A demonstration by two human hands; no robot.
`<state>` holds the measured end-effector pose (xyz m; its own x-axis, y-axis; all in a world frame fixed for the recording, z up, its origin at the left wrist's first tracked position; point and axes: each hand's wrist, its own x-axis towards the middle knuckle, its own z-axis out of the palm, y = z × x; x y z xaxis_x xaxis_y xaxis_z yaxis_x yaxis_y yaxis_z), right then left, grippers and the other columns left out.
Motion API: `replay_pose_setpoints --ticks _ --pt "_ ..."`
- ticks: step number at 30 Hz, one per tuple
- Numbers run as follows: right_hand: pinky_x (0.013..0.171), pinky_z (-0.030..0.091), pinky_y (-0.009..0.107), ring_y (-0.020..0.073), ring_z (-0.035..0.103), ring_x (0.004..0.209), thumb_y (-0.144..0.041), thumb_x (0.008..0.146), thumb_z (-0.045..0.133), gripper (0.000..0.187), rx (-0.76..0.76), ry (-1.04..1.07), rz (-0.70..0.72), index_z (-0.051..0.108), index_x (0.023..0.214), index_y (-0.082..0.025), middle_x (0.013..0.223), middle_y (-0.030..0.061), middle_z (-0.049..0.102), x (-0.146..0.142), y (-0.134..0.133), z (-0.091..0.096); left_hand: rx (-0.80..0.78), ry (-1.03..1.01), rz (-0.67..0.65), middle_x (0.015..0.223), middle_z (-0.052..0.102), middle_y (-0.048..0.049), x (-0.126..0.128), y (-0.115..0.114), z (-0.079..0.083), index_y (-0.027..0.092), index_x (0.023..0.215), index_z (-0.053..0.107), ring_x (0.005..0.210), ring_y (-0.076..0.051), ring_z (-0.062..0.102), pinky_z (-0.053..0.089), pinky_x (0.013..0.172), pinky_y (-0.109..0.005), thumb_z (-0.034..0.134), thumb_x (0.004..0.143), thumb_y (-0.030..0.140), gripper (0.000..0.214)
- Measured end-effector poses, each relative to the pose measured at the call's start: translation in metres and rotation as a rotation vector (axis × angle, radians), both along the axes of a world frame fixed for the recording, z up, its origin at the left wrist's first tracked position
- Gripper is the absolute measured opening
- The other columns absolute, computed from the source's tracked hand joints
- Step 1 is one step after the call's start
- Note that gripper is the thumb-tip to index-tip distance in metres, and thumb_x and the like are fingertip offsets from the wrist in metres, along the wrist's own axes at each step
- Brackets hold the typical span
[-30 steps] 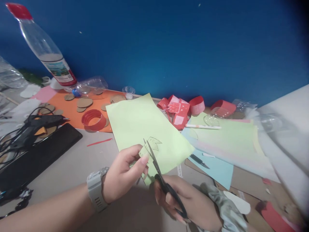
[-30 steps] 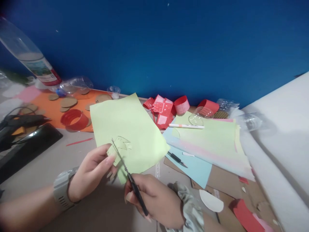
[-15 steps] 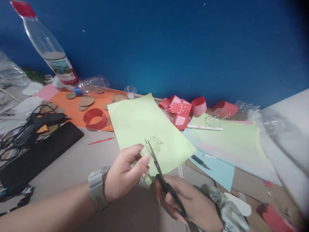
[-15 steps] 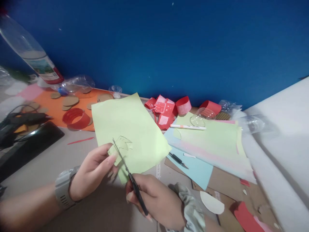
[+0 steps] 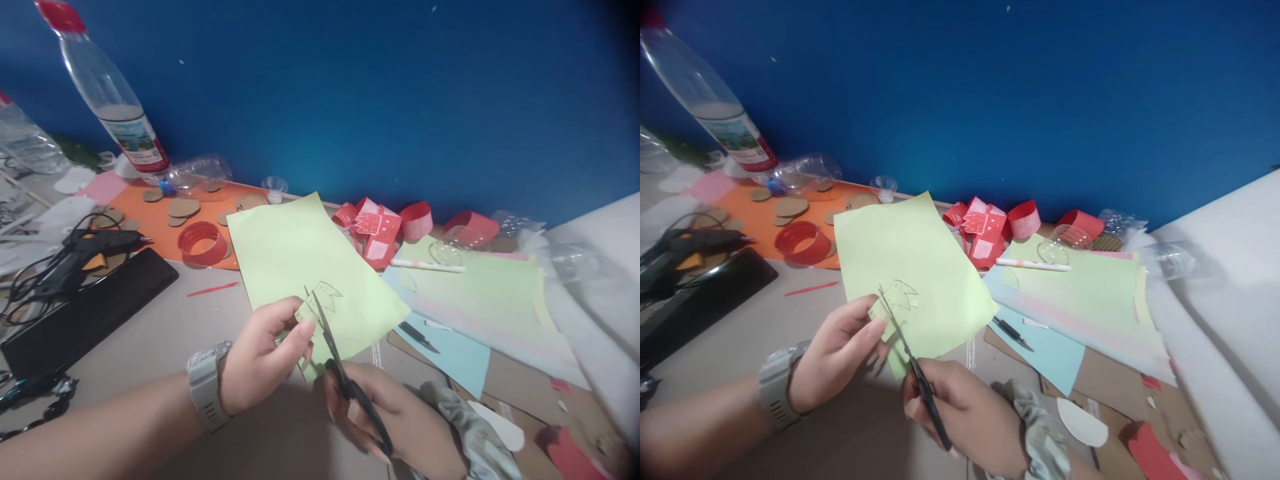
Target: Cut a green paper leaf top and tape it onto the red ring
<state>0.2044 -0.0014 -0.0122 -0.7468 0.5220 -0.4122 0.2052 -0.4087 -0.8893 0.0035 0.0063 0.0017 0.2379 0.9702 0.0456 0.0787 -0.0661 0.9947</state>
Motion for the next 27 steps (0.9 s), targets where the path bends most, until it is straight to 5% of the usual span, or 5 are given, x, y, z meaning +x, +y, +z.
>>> replay_pose_setpoints --ticks 5,27 --pt "0.038 0.027 0.018 0.0050 0.034 0.038 -0.075 0.078 0.045 0.061 -0.001 0.008 0.024 0.051 0.083 -0.015 0.050 -0.0078 0.040 0.0002 0.0008 0.0007 -0.017 0.008 -0.002 0.058 0.053 0.0016 -0.0003 -0.0006 -0.0003 0.018 0.066 0.044 0.053 -0.009 0.048 0.036 0.053 -0.022 0.040 0.095 0.040 0.037" --pt "0.037 0.022 0.018 0.0043 0.032 0.040 -0.069 0.079 0.052 0.053 -0.064 0.038 -0.040 0.049 0.081 -0.016 0.053 -0.0076 0.037 0.0013 -0.0019 -0.0030 -0.018 0.019 0.017 0.058 0.054 0.0012 -0.0004 -0.0007 -0.0015 0.018 0.066 0.044 0.053 -0.009 0.048 0.036 0.053 -0.022 0.039 0.095 0.045 0.040"
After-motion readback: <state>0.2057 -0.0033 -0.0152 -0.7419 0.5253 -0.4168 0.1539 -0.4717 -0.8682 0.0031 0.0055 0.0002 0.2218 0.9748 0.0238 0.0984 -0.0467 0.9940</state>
